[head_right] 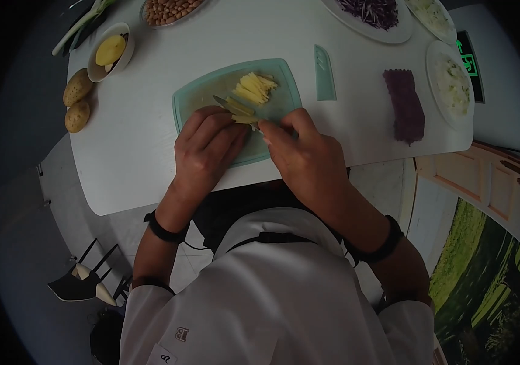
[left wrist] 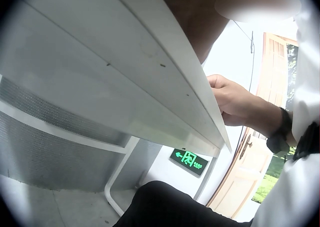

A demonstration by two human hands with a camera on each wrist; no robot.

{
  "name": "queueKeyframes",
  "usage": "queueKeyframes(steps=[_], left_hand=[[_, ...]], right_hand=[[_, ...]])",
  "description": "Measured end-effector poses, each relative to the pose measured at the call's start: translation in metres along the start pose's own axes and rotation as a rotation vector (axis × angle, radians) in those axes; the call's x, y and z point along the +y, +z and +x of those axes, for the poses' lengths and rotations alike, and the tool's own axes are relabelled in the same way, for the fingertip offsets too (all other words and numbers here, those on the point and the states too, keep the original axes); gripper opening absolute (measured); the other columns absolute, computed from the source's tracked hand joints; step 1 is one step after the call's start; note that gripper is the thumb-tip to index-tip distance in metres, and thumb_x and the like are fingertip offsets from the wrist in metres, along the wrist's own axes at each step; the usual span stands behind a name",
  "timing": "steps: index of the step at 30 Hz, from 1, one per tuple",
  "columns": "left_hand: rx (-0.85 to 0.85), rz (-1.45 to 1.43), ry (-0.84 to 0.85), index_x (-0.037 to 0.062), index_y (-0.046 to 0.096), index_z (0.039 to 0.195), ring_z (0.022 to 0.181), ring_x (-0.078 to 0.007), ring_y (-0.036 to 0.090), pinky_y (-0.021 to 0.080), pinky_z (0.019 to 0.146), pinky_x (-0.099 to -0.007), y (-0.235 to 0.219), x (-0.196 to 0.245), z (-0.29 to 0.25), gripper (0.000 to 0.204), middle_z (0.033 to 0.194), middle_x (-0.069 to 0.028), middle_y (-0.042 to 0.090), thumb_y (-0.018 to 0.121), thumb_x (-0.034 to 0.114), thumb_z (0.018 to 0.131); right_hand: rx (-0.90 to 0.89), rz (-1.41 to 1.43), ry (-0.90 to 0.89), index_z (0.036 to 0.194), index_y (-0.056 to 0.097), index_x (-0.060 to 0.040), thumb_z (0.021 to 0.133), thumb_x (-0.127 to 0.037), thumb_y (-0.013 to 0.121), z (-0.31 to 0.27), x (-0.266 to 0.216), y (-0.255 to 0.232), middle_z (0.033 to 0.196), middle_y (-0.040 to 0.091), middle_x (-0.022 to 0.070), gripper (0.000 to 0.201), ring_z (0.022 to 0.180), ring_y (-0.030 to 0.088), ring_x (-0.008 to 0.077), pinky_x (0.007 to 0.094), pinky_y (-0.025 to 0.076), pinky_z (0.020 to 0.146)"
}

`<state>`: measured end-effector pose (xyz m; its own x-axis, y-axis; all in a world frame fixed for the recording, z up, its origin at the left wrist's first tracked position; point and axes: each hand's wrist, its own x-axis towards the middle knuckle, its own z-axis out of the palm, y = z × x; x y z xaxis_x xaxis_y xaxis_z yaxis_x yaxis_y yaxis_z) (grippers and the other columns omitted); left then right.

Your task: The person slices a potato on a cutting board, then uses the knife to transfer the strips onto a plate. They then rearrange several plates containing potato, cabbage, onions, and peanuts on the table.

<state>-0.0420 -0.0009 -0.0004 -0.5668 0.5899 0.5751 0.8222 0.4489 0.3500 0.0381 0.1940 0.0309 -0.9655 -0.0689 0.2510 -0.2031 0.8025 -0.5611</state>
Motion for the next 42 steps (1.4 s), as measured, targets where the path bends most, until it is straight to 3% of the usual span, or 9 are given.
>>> queueKeyframes(steps=[9, 12, 20, 22, 26, 28, 32, 42], left_hand=[[0.017, -0.006, 0.002, 0.0056, 0.072, 0.090, 0.098, -0.0250, 0.067, 0.058, 0.082, -0.0373, 0.003, -0.001, 0.000, 0.022, 0.103, -0.0054, 0.067, 0.076, 0.006, 0.068], [0.020, -0.015, 0.002, 0.0053, 0.071, 0.089, 0.098, -0.0259, 0.067, 0.058, 0.081, -0.0371, 0.000, 0.000, 0.001, 0.022, 0.103, -0.0060, 0.066, 0.075, 0.005, 0.068], [0.025, 0.003, 0.016, 0.0047, 0.069, 0.089, 0.098, -0.0271, 0.067, 0.058, 0.080, -0.0371, -0.002, 0.000, 0.002, 0.022, 0.104, -0.0075, 0.066, 0.074, 0.004, 0.067], [0.018, -0.019, 0.024, 0.0018, 0.072, 0.091, 0.095, -0.0300, 0.069, 0.059, 0.077, -0.0381, -0.004, 0.000, 0.003, 0.026, 0.100, -0.0087, 0.067, 0.084, -0.003, 0.068], [0.052, -0.025, 0.022, 0.0018, 0.072, 0.091, 0.096, -0.0302, 0.069, 0.059, 0.078, -0.0386, -0.004, 0.003, 0.004, 0.026, 0.101, -0.0093, 0.068, 0.085, -0.002, 0.068], [0.117, -0.008, 0.123, 0.0037, 0.071, 0.088, 0.099, -0.0278, 0.069, 0.060, 0.083, -0.0380, -0.009, 0.003, 0.005, 0.021, 0.101, -0.0080, 0.069, 0.085, 0.007, 0.073], [0.104, 0.034, 0.213, 0.0039, 0.074, 0.091, 0.103, -0.0273, 0.070, 0.060, 0.086, -0.0396, -0.017, 0.011, 0.003, 0.021, 0.104, -0.0079, 0.070, 0.085, 0.011, 0.075], [-0.181, 0.099, 0.168, 0.0016, 0.077, 0.104, 0.123, -0.0288, 0.067, 0.055, 0.097, -0.0408, -0.033, 0.031, 0.014, 0.031, 0.123, -0.0103, 0.071, 0.079, 0.028, 0.087]], right_hand=[[0.008, 0.048, 0.030, 0.115, 0.076, -0.0066, 0.092, -0.009, 0.075, 0.011, 0.006, 0.007, 0.097, 0.062, 0.0094, 0.023, 0.074, 0.071, 0.0256, 0.0383, 0.060, 0.063], [0.027, 0.218, 0.174, 0.117, 0.075, -0.0044, 0.098, -0.011, 0.070, 0.012, 0.009, 0.003, 0.096, 0.064, 0.0108, 0.020, 0.075, 0.070, 0.0265, 0.0382, 0.057, 0.066], [0.002, 0.403, 0.266, 0.119, 0.074, -0.0027, 0.102, -0.011, 0.066, 0.011, 0.013, -0.002, 0.094, 0.066, 0.0106, 0.020, 0.072, 0.063, 0.0202, 0.0318, 0.051, 0.065], [0.009, 0.422, 0.262, 0.118, 0.074, -0.0027, 0.102, -0.011, 0.067, 0.011, 0.013, -0.002, 0.095, 0.066, 0.0105, 0.020, 0.072, 0.063, 0.0196, 0.0314, 0.051, 0.065], [0.056, 0.408, 0.218, 0.117, 0.074, -0.0031, 0.099, -0.009, 0.070, 0.010, 0.012, -0.002, 0.097, 0.066, 0.0100, 0.020, 0.074, 0.065, 0.0200, 0.0327, 0.053, 0.063], [0.084, 0.350, 0.180, 0.116, 0.073, -0.0039, 0.097, -0.009, 0.072, 0.009, 0.010, -0.001, 0.098, 0.065, 0.0096, 0.020, 0.074, 0.067, 0.0214, 0.0341, 0.054, 0.063], [0.165, 0.150, 0.030, 0.114, 0.072, -0.0064, 0.092, -0.010, 0.077, 0.008, 0.012, 0.001, 0.099, 0.061, 0.0081, 0.023, 0.072, 0.069, 0.0246, 0.0377, 0.056, 0.060], [0.225, 0.035, -0.004, 0.112, 0.070, -0.0075, 0.089, -0.013, 0.079, 0.007, 0.013, 0.006, 0.100, 0.058, 0.0066, 0.025, 0.070, 0.069, 0.0231, 0.0373, 0.056, 0.057]])
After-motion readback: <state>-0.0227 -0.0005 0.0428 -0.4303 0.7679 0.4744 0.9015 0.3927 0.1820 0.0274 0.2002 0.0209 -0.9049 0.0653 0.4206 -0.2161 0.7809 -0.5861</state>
